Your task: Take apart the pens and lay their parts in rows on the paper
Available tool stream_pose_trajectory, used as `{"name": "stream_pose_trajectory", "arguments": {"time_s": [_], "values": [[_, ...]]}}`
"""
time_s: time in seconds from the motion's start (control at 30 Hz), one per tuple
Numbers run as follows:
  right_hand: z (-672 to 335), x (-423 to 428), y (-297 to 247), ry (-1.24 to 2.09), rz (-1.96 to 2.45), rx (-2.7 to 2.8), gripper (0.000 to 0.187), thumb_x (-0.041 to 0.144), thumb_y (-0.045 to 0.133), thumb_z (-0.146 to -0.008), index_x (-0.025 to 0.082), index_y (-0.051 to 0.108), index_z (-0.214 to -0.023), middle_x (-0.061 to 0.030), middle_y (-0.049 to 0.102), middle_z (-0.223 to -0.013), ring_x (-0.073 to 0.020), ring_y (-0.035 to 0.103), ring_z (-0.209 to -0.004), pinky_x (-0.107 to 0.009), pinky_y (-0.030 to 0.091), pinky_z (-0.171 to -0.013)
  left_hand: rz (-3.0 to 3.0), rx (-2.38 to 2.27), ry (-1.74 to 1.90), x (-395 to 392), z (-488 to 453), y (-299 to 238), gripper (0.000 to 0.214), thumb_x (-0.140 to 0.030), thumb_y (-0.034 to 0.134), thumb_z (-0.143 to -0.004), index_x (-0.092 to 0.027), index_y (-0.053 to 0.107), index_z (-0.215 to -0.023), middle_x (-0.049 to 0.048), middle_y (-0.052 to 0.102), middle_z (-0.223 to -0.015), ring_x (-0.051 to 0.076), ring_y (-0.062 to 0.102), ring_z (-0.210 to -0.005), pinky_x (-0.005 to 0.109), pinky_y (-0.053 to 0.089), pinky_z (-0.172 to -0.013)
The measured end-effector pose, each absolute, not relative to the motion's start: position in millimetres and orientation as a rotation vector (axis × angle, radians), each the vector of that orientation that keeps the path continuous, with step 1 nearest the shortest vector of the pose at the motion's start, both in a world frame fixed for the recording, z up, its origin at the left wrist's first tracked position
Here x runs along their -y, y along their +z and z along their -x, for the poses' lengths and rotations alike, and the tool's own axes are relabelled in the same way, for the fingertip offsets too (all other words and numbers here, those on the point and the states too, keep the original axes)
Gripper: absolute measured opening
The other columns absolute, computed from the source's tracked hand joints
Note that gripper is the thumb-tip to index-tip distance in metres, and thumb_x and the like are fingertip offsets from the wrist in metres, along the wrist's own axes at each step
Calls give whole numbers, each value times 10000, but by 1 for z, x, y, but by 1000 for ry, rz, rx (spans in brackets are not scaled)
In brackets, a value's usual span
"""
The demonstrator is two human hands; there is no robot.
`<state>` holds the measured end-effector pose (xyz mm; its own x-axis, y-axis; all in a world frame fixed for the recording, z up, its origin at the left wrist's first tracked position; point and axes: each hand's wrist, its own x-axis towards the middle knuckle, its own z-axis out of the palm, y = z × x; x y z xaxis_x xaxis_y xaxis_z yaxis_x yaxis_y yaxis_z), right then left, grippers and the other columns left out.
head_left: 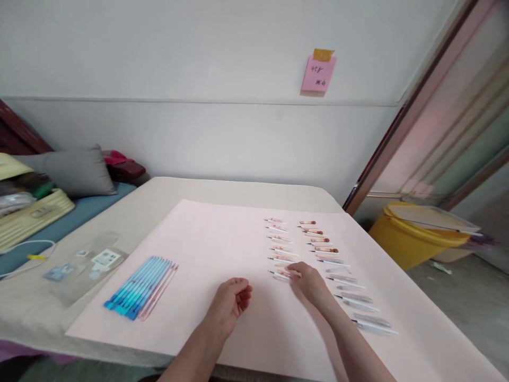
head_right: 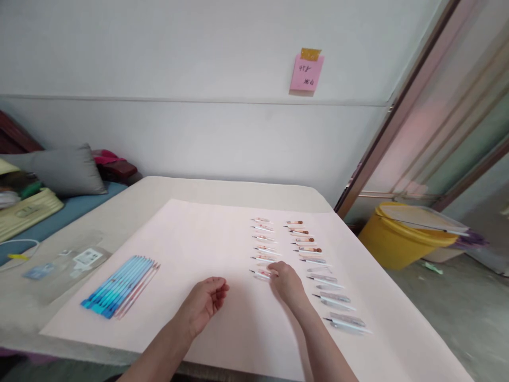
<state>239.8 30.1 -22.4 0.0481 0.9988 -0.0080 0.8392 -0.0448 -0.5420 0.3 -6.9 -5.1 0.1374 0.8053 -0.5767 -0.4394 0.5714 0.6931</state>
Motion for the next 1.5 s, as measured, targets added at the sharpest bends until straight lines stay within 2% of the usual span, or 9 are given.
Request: {"name": "stream_pose_trajectory", "arguments": {"time_s": [0.33,0.6,0.73,0.83,0.93,1.03,1.13,1.33,1.5], "values": [[-151,8,-20,314,1772,2374,270,93,404,-807,189,649,-870,-55,652,-874,-167,609,-788,-246,388,-630,-419,-1095,938,3,4,-5,195,-224,681,-670,-136,577,-809,44,631,-763,68,562,-608,171,430,-539],[-132,19,-22,182,1660,2556,231,59,429,-786,185,615,-838,-56,610,-875,-197,573,-794,-274,347,-556,-712,-1133,911,-6,22,8,212,-333,623,-709,-159,570,-818,46,624,-827,93,565,-682,208,423,-606],[-136,17,-20,209,1658,2576,224,45,433,-774,183,602,-825,-57,606,-887,-191,563,-795,-271,335,-551,-1463,-1548,750,-24,60,25,202,-370,528,-745,-184,563,-814,49,624,-796,163,573,-752,279,415,-668],[-138,18,-19,217,1658,2583,228,40,420,-782,178,596,-824,-61,601,-898,-187,558,-795,-272,334,-558,-1822,-2045,454,-35,105,24,241,-384,446,-780,-197,534,-903,98,625,-947,227,578,-859,339,394,-718],[-139,18,-19,209,1653,2575,226,42,409,-792,175,590,-817,-61,599,-895,-184,559,-780,-273,320,-545,-1802,-2243,97,-41,147,15,233,-379,403,-787,-193,503,-885,123,625,-926,264,588,-875,353,388,-684],[-140,18,-19,201,1650,2569,217,39,415,-780,175,585,-793,-56,600,-882,-188,565,-762,-276,299,-522,-1705,-2313,-52,-43,169,9,236,-381,339,-804,-203,488,-847,128,632,-930,289,599,-873,361,385,-639],[-141,19,-17,196,1643,2558,217,44,412,-784,177,584,-786,-54,602,-880,-192,569,-763,-278,296,-518,-1655,-2347,-86,-46,171,8,248,-356,294,-816,-204,489,-837,145,634,-960,299,603,-889,359,381,-624],[-144,19,-13,241,1667,2573,218,51,406,-795,167,590,-803,-66,610,-884,-192,577,-766,-275,320,-536,-1632,-2306,-61,-49,168,12,200,-281,378,-758,-207,494,-902,110,650,-899,260,619,-815,317,369,-564],[-144,19,-10,259,1671,2578,206,60,405,-813,162,584,-810,-75,607,-894,-195,580,-778,-278,335,-550,-1711,-2295,-91,-47,163,5,272,-312,289,-825,-180,525,-856,157,651,-951,281,609,-911,336,391,-637]]}}
